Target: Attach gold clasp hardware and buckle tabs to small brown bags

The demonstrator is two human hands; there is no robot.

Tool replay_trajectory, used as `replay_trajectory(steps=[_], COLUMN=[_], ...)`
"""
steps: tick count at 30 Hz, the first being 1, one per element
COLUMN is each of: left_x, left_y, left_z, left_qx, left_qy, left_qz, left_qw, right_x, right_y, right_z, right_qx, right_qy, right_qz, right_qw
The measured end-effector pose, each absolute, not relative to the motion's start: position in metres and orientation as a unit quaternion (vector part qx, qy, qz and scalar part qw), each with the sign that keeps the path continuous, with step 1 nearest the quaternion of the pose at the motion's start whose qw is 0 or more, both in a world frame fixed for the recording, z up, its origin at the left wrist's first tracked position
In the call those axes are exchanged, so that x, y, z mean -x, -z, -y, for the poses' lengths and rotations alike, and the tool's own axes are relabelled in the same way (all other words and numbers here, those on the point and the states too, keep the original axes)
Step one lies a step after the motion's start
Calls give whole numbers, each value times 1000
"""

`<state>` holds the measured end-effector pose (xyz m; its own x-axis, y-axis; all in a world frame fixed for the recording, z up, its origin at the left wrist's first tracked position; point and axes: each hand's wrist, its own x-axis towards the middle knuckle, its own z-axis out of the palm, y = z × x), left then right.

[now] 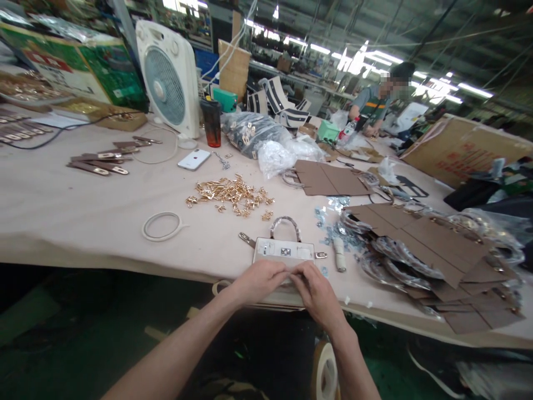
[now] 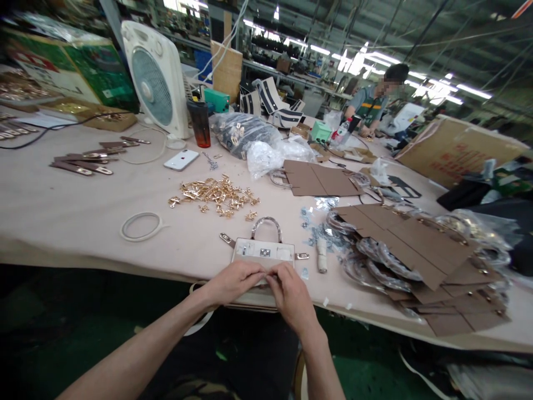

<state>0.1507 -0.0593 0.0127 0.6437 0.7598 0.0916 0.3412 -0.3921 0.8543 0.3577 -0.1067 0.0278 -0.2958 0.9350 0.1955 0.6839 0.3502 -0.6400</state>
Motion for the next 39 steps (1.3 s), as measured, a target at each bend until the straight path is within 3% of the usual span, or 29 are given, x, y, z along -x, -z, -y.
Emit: replay_trajectory(steps=[14, 21, 27, 32, 35, 39], left_x=[-150, -150, -150, -153, -153, -150], left_y=[-14, -18, -21, -15, -12, -12], left_z=[59, 61, 60, 68, 72, 71], left_qx=[-780, -757, -677, -805, -851, -853], left_qy=[-273, -285, -320, -241, -207, -210], left_qz=[-341, -355, -416, -372, -339, -322], left_qw=[448, 468, 517, 394, 343, 353], right_x=[-360, -353, -346, -362, -365, -354], right_y=[-26, -28, -12, -25, -39, -39], right_z=[106, 105, 116, 102, 79, 56], right_qx=[524, 522, 472, 522, 542, 543], right_qy=[-198, -256, -219, -235, -249, -286], right_qz=[763, 746, 747, 642, 649, 682], right_qw=[323, 323, 414, 509, 472, 398])
